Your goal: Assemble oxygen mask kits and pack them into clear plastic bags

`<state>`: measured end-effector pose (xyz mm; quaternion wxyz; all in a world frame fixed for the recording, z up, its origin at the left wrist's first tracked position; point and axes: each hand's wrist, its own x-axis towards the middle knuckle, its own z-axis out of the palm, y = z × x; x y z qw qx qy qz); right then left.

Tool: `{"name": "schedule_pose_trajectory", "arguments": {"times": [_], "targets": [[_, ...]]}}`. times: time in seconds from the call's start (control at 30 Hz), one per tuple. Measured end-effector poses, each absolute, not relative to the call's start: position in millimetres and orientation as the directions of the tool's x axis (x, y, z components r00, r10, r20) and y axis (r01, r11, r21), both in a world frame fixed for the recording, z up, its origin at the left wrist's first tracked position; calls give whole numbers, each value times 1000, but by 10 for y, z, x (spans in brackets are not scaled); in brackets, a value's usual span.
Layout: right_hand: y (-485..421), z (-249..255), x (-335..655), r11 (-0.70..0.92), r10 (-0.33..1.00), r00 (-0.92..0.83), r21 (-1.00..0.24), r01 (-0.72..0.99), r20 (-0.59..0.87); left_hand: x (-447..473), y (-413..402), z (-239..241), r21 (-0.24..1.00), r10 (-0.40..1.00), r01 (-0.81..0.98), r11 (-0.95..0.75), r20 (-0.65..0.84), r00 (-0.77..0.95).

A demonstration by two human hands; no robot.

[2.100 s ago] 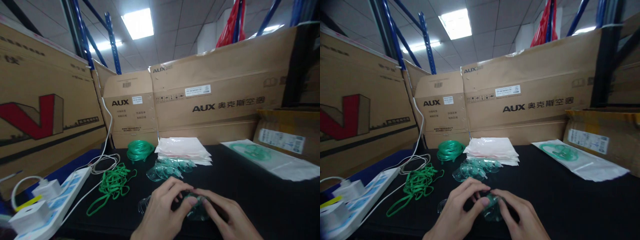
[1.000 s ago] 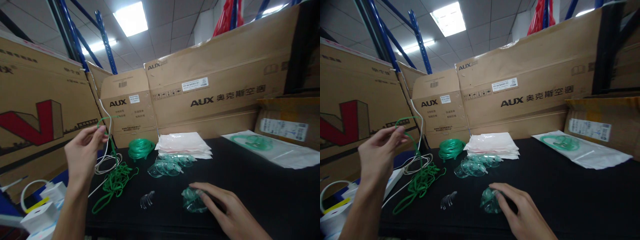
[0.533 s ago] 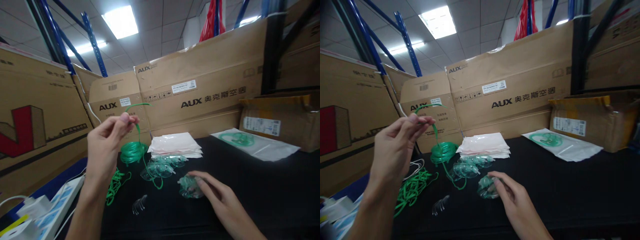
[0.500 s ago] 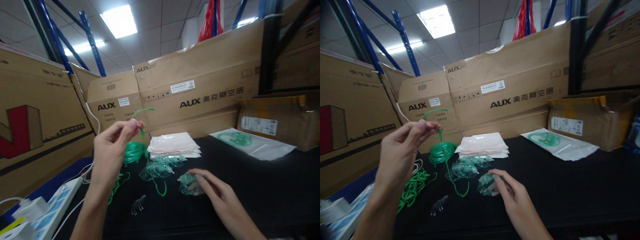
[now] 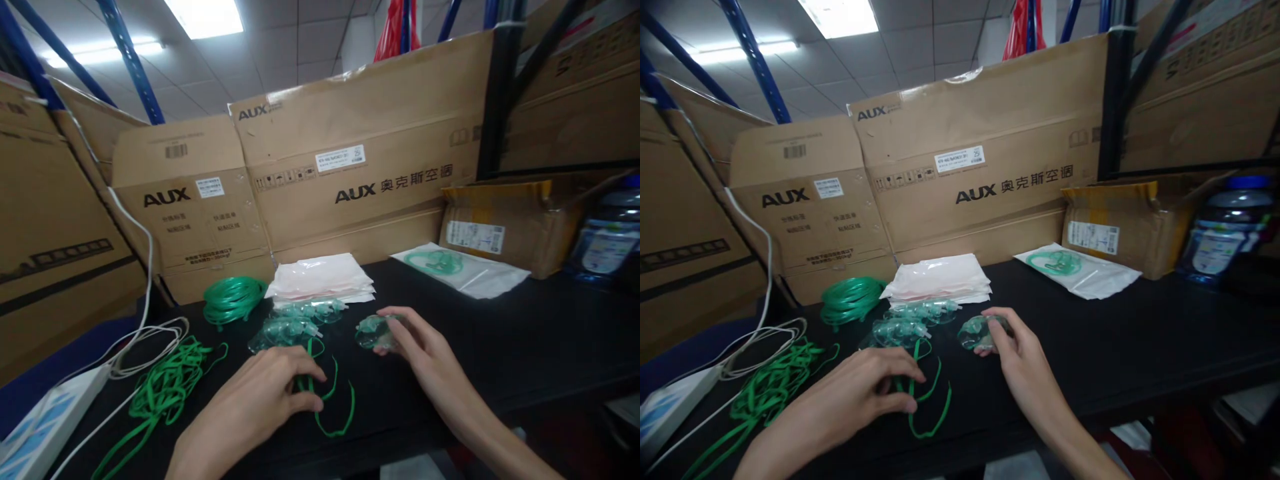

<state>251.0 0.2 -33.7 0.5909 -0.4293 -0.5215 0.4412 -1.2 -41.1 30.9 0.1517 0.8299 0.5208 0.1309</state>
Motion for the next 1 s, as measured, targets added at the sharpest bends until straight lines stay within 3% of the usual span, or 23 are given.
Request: {"name": "schedule_pose_trajectory", "arguments": {"times": [0.2,0.33,0.7,1.0], "targets": [[-20,-297,2510,229,972,61,-971,-71,225,158,-450,393,316,960,907,-278,86,265],[-36,-305,2512,248,969,4,-968,-45,248,360,-367,261,276,960,919,-280,77,270],[-39,-293,2466,268,958,-76,-956,-120,278,370,-163,205,499,883,728,-470,253,395],[-84,-339,2458,313,942,-126,-950,-13,312,455,-176,243,527,817,626,-575,404,411]]}}
